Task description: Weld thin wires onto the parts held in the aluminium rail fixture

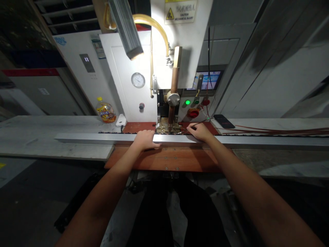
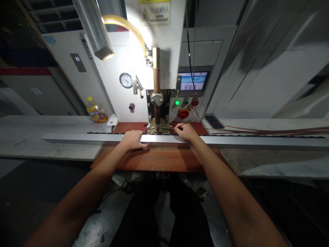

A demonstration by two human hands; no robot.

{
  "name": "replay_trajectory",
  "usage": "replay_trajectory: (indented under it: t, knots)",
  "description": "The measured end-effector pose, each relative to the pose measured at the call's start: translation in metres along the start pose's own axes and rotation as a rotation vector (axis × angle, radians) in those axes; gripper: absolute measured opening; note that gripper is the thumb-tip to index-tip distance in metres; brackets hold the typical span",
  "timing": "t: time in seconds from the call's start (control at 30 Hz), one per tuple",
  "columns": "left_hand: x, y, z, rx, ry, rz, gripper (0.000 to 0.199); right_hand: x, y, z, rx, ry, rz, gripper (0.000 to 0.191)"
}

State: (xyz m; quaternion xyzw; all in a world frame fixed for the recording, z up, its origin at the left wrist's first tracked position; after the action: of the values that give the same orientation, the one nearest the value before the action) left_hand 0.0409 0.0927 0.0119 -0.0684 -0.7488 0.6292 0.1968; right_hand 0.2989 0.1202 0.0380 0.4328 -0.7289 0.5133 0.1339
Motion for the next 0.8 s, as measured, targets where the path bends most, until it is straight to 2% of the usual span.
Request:
replay_trajectory:
  t: [0.4,0.6,0.8]
  knots:
    - [-0.001,-0.002,0.001,-0.009,-0.007,-0.008,0.063,-0.004,-0.002,-0.005,-0.008,0.012,-0.029,0.025]
    - [-0.001,-0.002,0.001,-0.027,0.003,0.003,0.063,0.003,-0.002,-0.008,-0.015,0.004,-0.037,0.027]
    - [-0.002,-0.001,0.002,-0.055,0.015,-0.001,0.061,0.011,0.006,-0.013,-0.023,-0.01,-0.023,0.025]
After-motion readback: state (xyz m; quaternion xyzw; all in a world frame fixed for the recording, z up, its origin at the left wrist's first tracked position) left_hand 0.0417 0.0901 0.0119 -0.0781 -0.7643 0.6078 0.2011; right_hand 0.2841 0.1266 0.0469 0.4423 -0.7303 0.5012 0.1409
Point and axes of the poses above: each hand's wrist, its own z-axis away from the middle knuckle, its own y-axis out of the palm, x = y × z, the point moved 9 cm from there along -z, towards the middle knuckle, and after that the axes turned 8 degrees about -z, right-handed, at the moved point
